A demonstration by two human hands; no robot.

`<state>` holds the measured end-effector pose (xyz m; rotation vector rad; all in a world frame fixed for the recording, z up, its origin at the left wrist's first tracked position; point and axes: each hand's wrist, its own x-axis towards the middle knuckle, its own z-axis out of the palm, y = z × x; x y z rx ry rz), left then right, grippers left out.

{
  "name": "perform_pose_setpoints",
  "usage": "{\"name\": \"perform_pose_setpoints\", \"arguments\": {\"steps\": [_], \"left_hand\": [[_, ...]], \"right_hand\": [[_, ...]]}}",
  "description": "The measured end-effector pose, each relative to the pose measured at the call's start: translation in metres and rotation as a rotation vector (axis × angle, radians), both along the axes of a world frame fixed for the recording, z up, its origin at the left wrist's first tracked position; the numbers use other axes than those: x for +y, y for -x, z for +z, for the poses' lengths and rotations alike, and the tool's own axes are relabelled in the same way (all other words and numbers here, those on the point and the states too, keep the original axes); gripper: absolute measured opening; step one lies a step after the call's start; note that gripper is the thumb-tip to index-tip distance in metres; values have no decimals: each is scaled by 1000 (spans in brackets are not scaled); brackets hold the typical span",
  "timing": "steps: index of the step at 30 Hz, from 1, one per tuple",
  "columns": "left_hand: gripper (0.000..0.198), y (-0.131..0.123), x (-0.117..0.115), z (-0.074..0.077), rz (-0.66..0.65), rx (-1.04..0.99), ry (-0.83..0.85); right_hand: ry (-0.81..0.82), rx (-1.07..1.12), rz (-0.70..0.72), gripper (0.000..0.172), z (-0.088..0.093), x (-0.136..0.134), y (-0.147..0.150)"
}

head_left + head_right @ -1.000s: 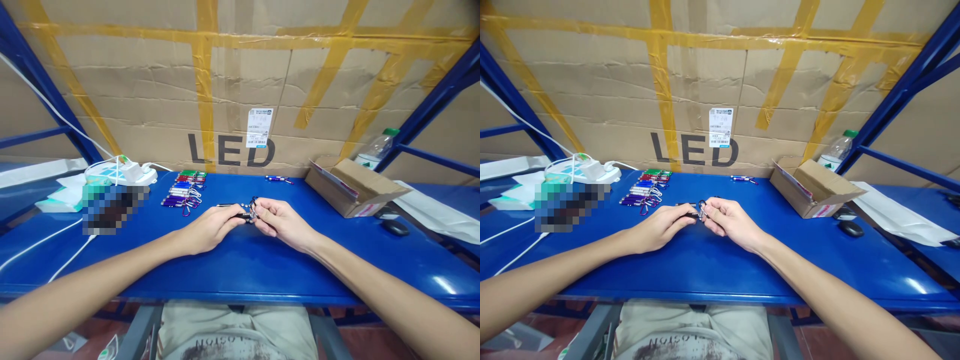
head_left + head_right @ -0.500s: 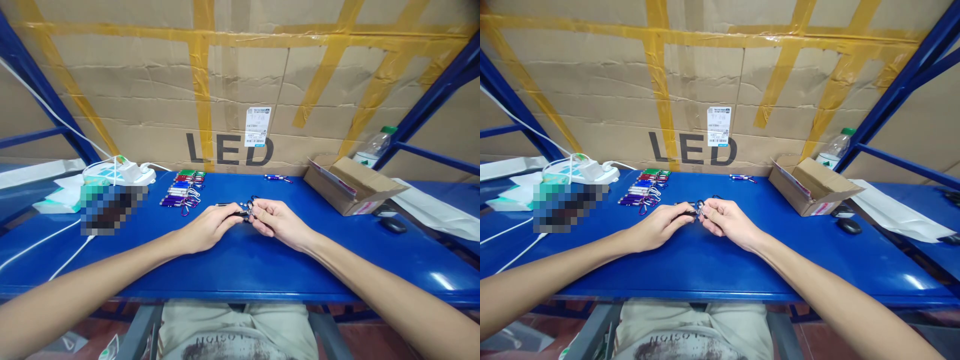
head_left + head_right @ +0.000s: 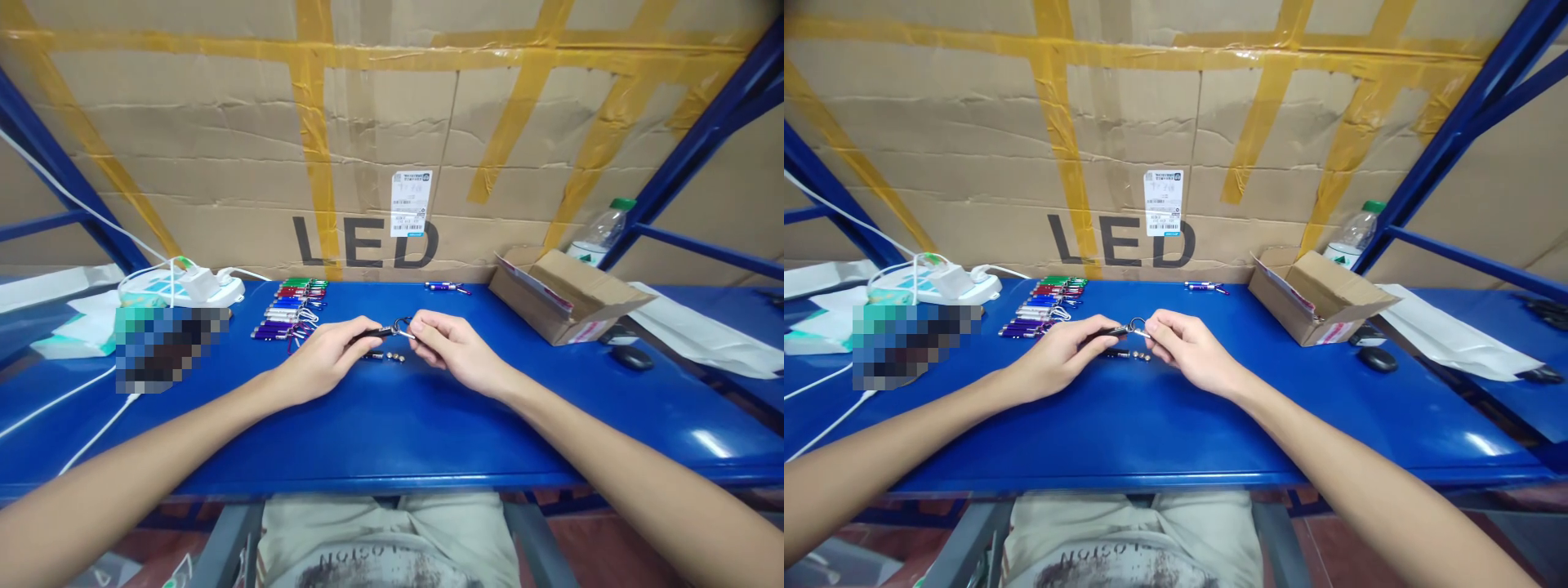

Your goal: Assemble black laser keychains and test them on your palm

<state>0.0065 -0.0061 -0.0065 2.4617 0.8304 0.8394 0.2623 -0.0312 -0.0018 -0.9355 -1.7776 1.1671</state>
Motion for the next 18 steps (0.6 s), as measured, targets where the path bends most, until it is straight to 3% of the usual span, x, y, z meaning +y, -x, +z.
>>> {"name": "perform_pose_setpoints", "arguments": {"steps": [5, 12, 18], "left_hand": [[26, 3, 0, 4, 29, -16, -143], [25, 3, -1, 8, 57, -58, -220], [24, 6, 2, 8, 43, -72, -249]], "right_hand": [[-250, -129, -107, 41, 0, -1, -3], [-234, -5, -107, 29, -5, 6, -8], [-308, -61, -110, 24, -3, 13, -14]]}}
